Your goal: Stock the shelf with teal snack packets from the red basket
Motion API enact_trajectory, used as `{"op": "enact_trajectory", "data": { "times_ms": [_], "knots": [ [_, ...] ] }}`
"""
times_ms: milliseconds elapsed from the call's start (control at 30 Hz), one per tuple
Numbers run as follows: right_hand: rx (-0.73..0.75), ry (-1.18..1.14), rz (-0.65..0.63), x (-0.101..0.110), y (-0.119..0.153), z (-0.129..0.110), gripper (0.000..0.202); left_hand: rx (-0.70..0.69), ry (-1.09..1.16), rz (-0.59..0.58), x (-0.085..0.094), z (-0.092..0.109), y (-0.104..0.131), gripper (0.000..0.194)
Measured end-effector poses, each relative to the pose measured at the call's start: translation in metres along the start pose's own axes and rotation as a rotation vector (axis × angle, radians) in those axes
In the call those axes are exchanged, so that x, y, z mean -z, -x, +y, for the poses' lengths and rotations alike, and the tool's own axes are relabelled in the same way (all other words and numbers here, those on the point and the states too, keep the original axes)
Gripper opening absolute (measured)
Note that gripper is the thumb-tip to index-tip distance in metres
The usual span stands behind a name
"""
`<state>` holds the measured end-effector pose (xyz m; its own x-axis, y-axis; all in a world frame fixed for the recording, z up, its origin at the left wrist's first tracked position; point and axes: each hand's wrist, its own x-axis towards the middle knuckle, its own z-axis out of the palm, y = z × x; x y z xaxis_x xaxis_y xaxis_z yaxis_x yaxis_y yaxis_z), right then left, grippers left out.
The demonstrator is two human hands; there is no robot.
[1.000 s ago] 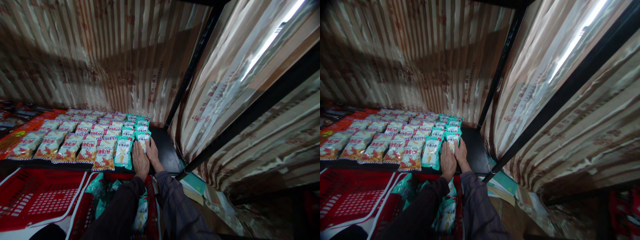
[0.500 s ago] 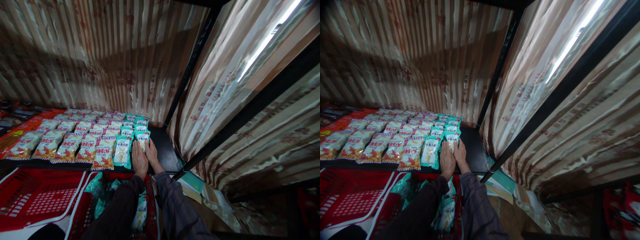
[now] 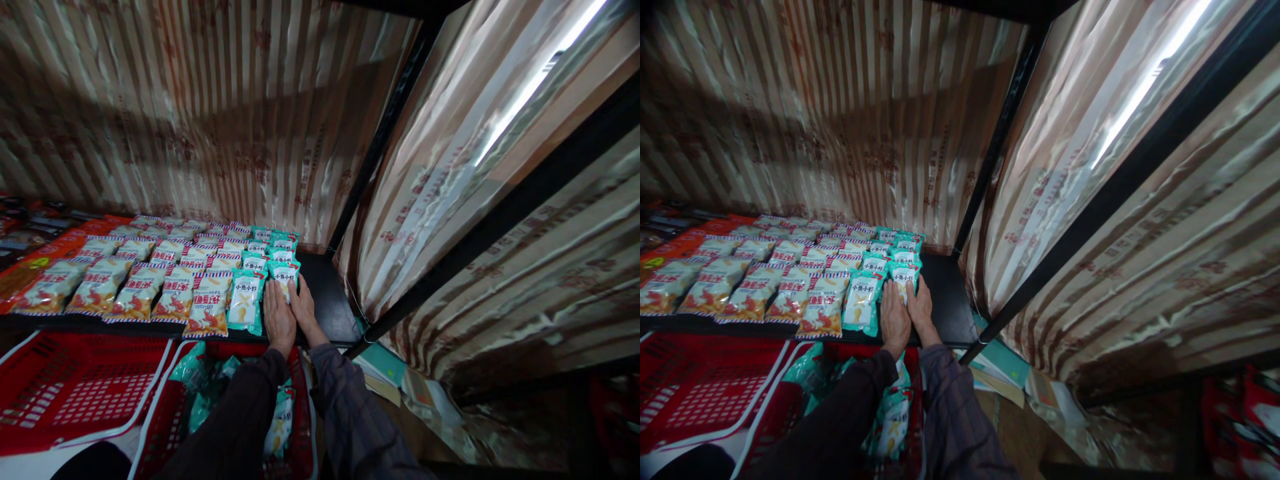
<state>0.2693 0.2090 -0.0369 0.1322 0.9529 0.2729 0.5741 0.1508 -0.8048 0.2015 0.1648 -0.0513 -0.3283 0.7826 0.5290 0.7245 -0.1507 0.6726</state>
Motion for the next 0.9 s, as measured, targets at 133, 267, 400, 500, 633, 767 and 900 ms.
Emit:
{"op": "enact_trajectory", "data": {
  "times_ms": [133,267,400,500,633,767,900],
  "knots": [
    [-0.008,-0.052,0.014,0.004,0.004,0.000,0.061,-0.006,0.018,0.001,0.001,0.000,0.001,0.048],
    [-0.026,-0.060,0.023,0.007,0.011,0.000,0.061,-0.009,0.030,0.011,0.002,-0.001,0.001,0.048],
    [-0.013,-0.061,0.010,0.008,0.015,-0.002,0.060,-0.023,0.037,0.012,0.002,-0.001,0.002,0.048],
    [-0.014,-0.051,-0.004,0.008,0.015,-0.004,0.061,-0.024,0.032,0.005,0.002,-0.001,0.002,0.048],
    [-0.052,-0.033,0.035,0.009,0.017,-0.003,0.063,-0.035,0.040,-0.004,0.003,0.000,0.000,0.047],
    [0.010,0.003,0.109,0.011,0.029,-0.002,0.057,-0.027,0.090,-0.018,0.008,0.001,0.000,0.048],
    [0.176,0.004,0.242,0.015,0.057,-0.012,0.046,-0.135,0.196,-0.045,0.027,-0.003,0.012,0.047]
  ]
}}
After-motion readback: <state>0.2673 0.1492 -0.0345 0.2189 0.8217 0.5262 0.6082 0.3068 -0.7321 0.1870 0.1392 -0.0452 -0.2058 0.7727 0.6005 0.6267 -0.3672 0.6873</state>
